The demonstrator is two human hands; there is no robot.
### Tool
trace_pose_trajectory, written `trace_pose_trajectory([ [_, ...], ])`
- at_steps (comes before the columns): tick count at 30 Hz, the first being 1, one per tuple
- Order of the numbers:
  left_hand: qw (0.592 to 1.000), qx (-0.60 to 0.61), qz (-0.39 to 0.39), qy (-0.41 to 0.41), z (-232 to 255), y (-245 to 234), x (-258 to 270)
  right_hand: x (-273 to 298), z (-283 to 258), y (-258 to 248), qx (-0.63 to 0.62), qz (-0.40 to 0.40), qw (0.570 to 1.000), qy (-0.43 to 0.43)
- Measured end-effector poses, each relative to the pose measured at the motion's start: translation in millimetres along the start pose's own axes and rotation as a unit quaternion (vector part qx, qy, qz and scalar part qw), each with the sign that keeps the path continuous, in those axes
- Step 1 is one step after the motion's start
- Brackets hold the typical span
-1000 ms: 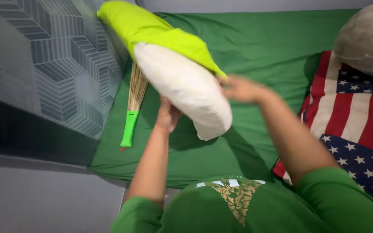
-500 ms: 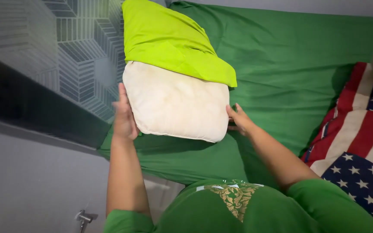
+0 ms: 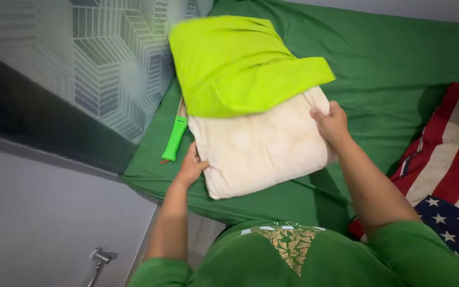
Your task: The person places a lime green pillowcase over a white pillow on a green bedsheet, aligns the corners, and tucks the pillow inside. The person then smooths the pillowcase and places a second pillow with an American flag pattern on the bed.
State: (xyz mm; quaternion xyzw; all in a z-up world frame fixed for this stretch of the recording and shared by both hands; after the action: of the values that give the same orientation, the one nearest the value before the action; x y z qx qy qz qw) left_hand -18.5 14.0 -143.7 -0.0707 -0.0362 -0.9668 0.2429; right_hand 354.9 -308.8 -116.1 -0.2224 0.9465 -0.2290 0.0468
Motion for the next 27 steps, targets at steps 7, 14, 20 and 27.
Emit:
trace_pose_trajectory([
  [7, 0.855, -0.507, 0.021, 0.106, 85, 53, -13, 46, -16, -7, 0.179, -0.055, 0.98, 0.074],
  [14, 0.877, -0.479, -0.034, -0.021, 32, 59, -135, 59, -63, -2, 0.353, 0.075, 0.887, -0.288],
  [20, 0.908, -0.401, -0.103, 0.07, 58, 88, -59, 29, -78, 20, 0.466, 0.081, 0.809, -0.35],
  [27, 0.854, -0.495, -0.155, 0.027, 105, 93, -21, -27, -26, 34, 0.455, -0.092, 0.853, -0.239],
])
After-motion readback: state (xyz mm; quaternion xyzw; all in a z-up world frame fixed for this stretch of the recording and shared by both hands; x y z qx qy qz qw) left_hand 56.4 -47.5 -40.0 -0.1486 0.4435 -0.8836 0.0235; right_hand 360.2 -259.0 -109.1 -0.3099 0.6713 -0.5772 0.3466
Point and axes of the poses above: each hand's wrist, its own x-axis away from the middle knuckle, its own y-axis out of the palm, z = x × y, the point moved 1 cm from there along -x, towards the middle knuckle, and after that the axes turned 11 degrees about -z, right-handed, at the moved point
